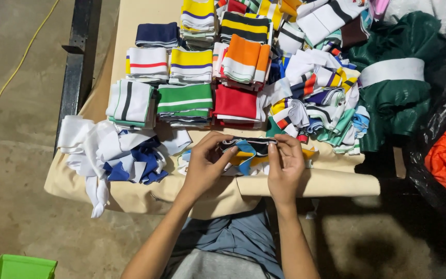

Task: Folding small fabric labels and organizing them into neat stacks on a work table.

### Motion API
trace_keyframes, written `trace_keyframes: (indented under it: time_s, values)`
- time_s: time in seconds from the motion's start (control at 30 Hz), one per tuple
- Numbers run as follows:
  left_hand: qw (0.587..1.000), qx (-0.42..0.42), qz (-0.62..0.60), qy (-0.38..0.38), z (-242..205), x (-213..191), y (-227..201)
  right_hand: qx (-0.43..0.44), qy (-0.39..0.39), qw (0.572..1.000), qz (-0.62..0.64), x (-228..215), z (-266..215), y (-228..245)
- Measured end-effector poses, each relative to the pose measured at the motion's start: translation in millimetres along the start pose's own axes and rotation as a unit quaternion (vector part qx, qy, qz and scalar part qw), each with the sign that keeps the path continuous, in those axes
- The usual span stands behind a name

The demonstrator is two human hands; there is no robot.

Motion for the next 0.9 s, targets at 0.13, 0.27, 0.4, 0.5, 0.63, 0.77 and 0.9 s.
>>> trace_keyframes:
  time_s: [0.13,0.27,0.4,0.5,0.63,0.77,0.9]
  values:
    - [1.000,0.011,0.015,-0.003,2.4,-1.0,-6.3,0.001,-0.004,1.000,0.003,-0.4,-0.3,-0.9]
    - [0.999,0.033,-0.043,-0.001,1.4,1.0,-14.8,-0.010,0.006,1.000,-0.005,-2.6,-0.5,-3.1]
    - [0.993,-0.015,-0.110,0.032,-4.9,4.2,-2.7,-0.009,0.035,0.999,0.012,-1.2,0.2,0.9]
    - [0.994,-0.038,-0.099,0.007,-11.0,-2.4,14.1,0.006,0.066,0.997,0.028,16.3,-7.9,13.7]
    - [0.989,-0.076,-0.124,-0.031,-1.4,-3.4,-10.1,0.013,0.065,0.998,0.016,12.6,-6.1,3.8]
    - [0.988,-0.101,-0.090,-0.070,0.0,-5.5,-12.1,0.032,0.054,0.998,-0.012,1.0,-2.6,-14.2]
    - [0.985,-0.115,-0.063,-0.112,-3.3,-13.5,-6.9,0.013,0.052,0.998,-0.042,3.6,-0.2,-5.5]
Point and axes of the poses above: each hand's wrist, its own z-axis towards the middle knuckle, its own x-axis out of the palm, y = z × x, the point moved 6 cm from there along z, towards the middle knuckle, and after that the axes turned 12 degrees about x, right-handed, at the moved point
